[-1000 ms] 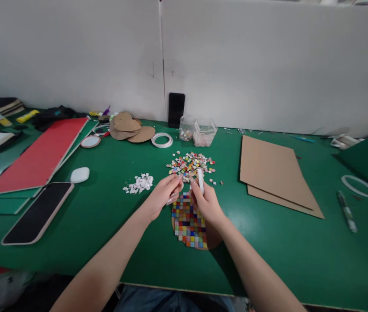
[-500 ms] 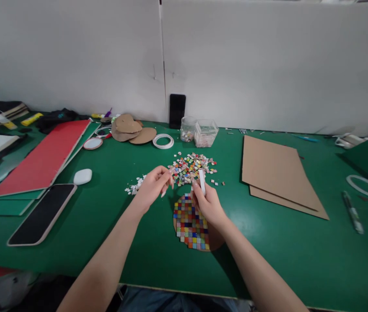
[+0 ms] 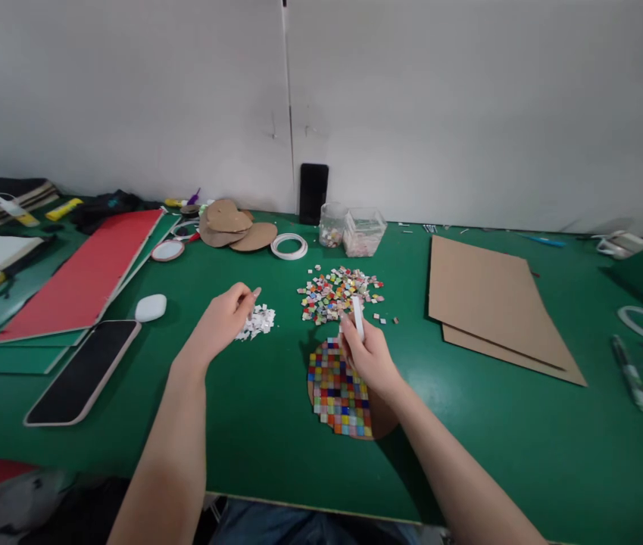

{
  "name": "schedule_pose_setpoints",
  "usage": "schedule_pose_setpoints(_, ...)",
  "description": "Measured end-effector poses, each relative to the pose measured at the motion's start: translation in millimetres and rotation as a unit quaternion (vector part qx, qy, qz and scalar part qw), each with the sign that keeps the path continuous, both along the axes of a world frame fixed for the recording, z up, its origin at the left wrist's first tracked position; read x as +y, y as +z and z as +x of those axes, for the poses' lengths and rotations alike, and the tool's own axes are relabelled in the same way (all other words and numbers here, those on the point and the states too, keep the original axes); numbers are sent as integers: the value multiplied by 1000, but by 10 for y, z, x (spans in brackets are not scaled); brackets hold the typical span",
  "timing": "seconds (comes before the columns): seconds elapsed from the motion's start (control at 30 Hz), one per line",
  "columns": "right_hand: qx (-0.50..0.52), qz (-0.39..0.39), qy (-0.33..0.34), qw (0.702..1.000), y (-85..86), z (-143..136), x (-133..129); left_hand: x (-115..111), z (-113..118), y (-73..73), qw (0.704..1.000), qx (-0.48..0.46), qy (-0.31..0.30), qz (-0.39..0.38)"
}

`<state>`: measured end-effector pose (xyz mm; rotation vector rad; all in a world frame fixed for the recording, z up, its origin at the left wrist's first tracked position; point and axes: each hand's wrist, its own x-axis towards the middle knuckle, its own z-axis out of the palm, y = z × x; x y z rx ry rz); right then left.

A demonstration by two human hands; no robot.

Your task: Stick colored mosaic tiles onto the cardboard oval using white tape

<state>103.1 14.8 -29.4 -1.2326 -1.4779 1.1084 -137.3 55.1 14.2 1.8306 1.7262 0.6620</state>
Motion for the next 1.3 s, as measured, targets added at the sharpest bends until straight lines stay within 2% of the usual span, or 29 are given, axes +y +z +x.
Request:
schedule_pose_setpoints(0.1, 1, -3, -5, 1000, -25, 1, 4, 4, -19, 5, 1000, 9, 23, 8)
schedule_pose_setpoints(0.23, 7, -5, -10, 1000, -53, -2, 6, 7, -14, 15, 994, 76, 58, 60)
schedule_pose_setpoints(0.47, -11, 6, -11, 1000, -69, 9, 11, -3, -33, -17, 997, 72, 16, 7)
schedule_pose_setpoints(0.7, -20, 3, -11, 1000, -56, 7, 10, -3, -8, -27, 992, 121, 18, 27)
schedule_pose_setpoints(1.0, -58, 5, -7, 998, -43, 10, 14, 4, -19, -18, 996, 82, -4, -37)
schedule_pose_setpoints(1.17, -64, 9, -12, 998, -67, 4, 21, -7, -3, 10, 997, 61, 5, -45)
schedule_pose_setpoints(1.3, -65, 9, -13, 998, -77, 3, 21, 13, -17, -18, 999, 8, 10, -49)
